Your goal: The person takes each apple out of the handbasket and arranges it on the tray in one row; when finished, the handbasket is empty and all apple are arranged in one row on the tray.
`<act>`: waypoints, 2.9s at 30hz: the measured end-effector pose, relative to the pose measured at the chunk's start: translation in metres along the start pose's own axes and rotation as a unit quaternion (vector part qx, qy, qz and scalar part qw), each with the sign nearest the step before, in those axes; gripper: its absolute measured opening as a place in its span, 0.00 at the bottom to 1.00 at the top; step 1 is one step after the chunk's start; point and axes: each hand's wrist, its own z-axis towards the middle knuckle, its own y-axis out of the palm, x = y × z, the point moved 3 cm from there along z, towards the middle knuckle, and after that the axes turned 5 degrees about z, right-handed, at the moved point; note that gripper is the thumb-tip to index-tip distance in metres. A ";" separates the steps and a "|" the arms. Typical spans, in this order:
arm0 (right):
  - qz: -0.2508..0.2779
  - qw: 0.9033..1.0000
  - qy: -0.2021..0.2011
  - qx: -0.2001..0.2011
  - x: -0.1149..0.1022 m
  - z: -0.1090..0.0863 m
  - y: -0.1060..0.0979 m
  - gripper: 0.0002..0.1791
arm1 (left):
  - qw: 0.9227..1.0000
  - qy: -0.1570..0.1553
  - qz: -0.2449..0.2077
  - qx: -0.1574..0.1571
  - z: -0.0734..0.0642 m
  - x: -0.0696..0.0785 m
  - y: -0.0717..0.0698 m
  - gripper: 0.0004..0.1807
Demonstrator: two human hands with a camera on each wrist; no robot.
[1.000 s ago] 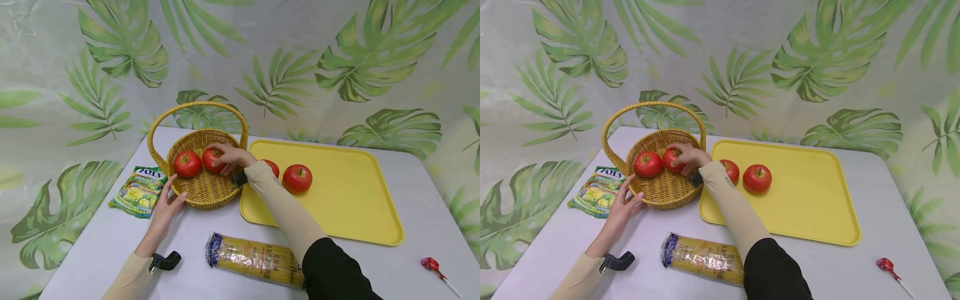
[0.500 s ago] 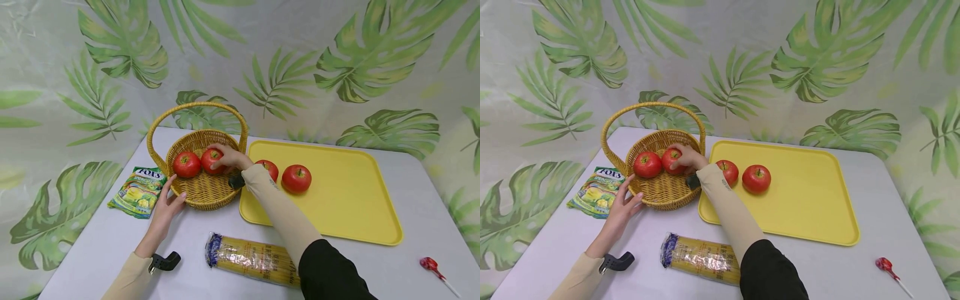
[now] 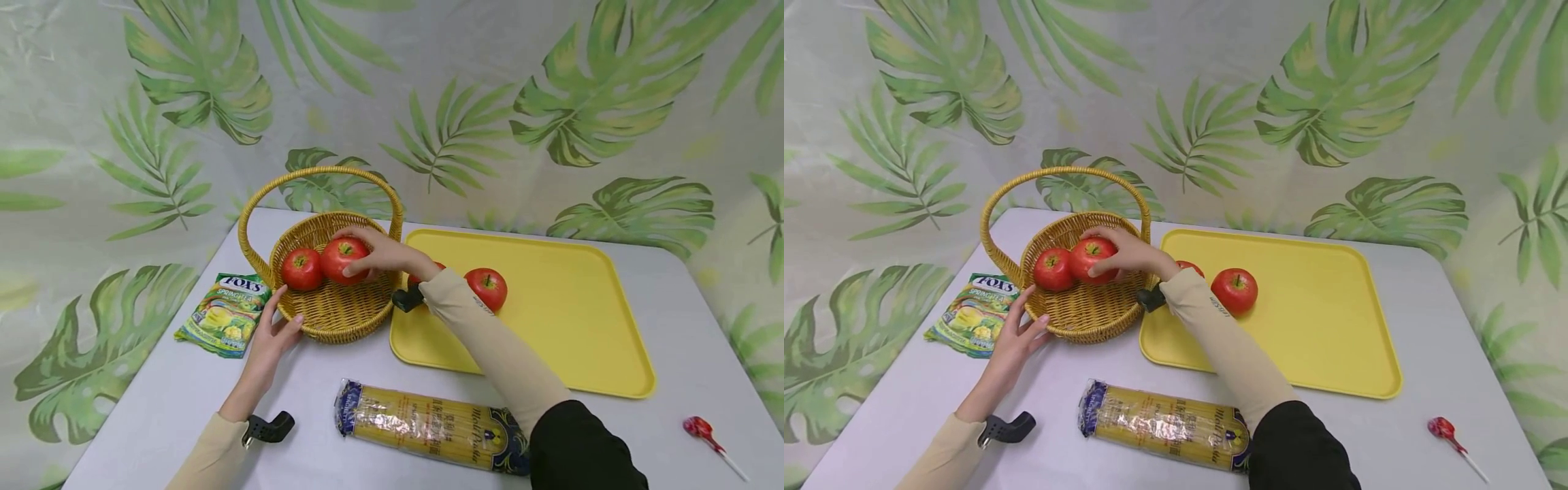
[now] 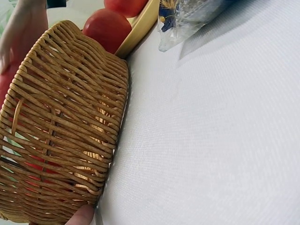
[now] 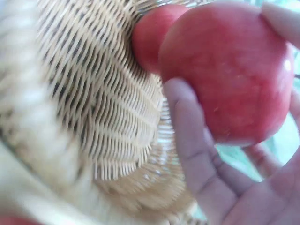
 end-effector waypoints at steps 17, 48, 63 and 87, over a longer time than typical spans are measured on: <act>-0.047 0.998 -0.026 0.023 0.006 -0.090 -0.039 0.35 | 1.000 0.007 -0.014 -0.006 -0.001 0.000 0.001 0.37; -0.066 0.970 0.098 0.213 0.093 -0.273 -0.143 0.37 | 1.000 0.007 -0.016 -0.008 -0.001 0.000 0.000 0.37; -0.084 0.967 0.120 0.209 0.134 -0.278 -0.129 0.39 | 1.000 0.001 -0.015 -0.010 -0.004 0.002 -0.001 0.37; -0.042 0.979 0.083 0.182 0.097 -0.273 -0.131 0.32 | 1.000 0.011 -0.007 -0.014 -0.002 0.001 -0.001 0.36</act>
